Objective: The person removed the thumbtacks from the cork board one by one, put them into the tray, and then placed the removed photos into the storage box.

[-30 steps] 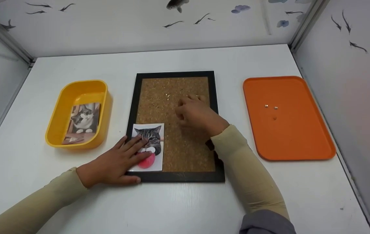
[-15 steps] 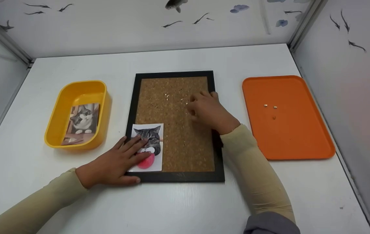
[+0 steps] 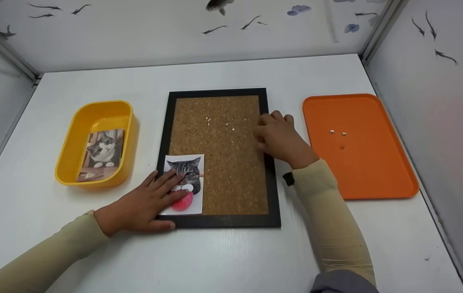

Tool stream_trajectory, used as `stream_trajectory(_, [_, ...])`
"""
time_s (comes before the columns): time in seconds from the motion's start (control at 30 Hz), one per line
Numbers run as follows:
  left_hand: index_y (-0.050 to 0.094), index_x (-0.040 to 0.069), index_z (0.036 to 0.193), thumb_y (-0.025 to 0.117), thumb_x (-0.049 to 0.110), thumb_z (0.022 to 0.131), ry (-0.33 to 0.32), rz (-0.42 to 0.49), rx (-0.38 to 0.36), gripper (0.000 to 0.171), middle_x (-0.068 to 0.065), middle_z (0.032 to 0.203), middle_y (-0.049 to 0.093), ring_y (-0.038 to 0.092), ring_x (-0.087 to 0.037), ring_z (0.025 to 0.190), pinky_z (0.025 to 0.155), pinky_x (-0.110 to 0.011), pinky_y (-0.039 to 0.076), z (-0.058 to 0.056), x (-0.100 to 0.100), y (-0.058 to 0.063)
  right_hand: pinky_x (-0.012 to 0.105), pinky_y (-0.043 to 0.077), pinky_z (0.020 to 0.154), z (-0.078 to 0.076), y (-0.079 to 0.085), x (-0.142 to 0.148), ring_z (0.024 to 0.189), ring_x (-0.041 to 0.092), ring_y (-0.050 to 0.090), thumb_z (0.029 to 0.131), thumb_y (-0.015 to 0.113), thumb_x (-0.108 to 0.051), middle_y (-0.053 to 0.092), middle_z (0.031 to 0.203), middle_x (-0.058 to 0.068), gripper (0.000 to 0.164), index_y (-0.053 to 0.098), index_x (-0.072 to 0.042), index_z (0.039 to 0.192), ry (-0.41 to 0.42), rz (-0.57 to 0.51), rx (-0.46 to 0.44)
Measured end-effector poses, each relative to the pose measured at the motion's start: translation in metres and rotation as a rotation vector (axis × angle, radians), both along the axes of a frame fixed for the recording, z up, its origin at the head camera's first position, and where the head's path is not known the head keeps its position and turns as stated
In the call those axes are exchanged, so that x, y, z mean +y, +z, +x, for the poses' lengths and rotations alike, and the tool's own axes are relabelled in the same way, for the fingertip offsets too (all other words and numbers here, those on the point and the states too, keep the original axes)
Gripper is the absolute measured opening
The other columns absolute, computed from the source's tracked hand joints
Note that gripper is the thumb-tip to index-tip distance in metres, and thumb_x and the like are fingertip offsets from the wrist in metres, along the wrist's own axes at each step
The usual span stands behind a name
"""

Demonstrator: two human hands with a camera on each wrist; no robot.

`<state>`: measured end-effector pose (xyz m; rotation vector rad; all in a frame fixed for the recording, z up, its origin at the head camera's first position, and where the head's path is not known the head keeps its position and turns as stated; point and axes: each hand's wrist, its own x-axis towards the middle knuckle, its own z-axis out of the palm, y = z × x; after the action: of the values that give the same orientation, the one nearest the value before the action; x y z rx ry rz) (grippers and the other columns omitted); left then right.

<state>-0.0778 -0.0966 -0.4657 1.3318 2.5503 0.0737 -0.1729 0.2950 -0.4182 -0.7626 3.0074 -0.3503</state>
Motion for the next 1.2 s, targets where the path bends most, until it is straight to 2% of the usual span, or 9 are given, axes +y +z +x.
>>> stream_trajectory(0.43, [0.016,0.033,0.160,0.028,0.078,0.091,-0.014,0.003,0.043,0.083,-0.003,0.167,-0.001,-0.006,-0.028,0.152,0.117,-0.059,0.003,-0.001,-0.002,-0.003,0.064,0.029,0.089,0.007,-0.003,0.045,0.116,0.040,0.044,0.085,0.074,-0.007,0.056,0.125,0.016,0.006,0.070,-0.012,0.084,-0.084,-0.031,-0.010])
stream_trajectory(0.63, [0.014,0.035,0.160,0.026,0.079,0.090,-0.005,-0.007,0.022,0.084,-0.002,0.167,-0.003,-0.008,-0.028,0.151,0.118,-0.058,0.001,0.000,-0.002,-0.001,0.066,0.027,0.088,0.015,0.004,0.068,0.117,0.043,0.040,0.086,0.072,-0.009,0.054,0.128,0.020,0.002,0.070,-0.009,0.088,-0.131,0.001,-0.036])
stream_trajectory(0.9, [0.014,0.035,0.159,0.028,0.079,0.090,-0.009,-0.013,0.017,0.083,-0.001,0.167,-0.003,-0.008,-0.028,0.151,0.117,-0.057,0.000,-0.001,-0.001,0.000,0.069,0.025,0.086,0.025,0.002,0.109,0.116,0.046,0.039,0.086,0.073,-0.008,0.053,0.128,0.022,0.006,0.068,-0.011,0.085,-0.169,0.023,-0.005])
stream_trajectory(1.2, [0.011,0.036,0.159,0.028,0.080,0.090,0.001,-0.007,-0.007,0.084,0.000,0.166,-0.005,-0.009,-0.028,0.151,0.117,-0.059,-0.001,0.000,0.000,0.001,0.071,0.024,0.086,0.020,-0.005,0.130,0.117,0.049,0.037,0.089,0.070,-0.012,0.052,0.127,0.023,0.004,0.069,-0.008,0.089,-0.223,0.052,-0.042])
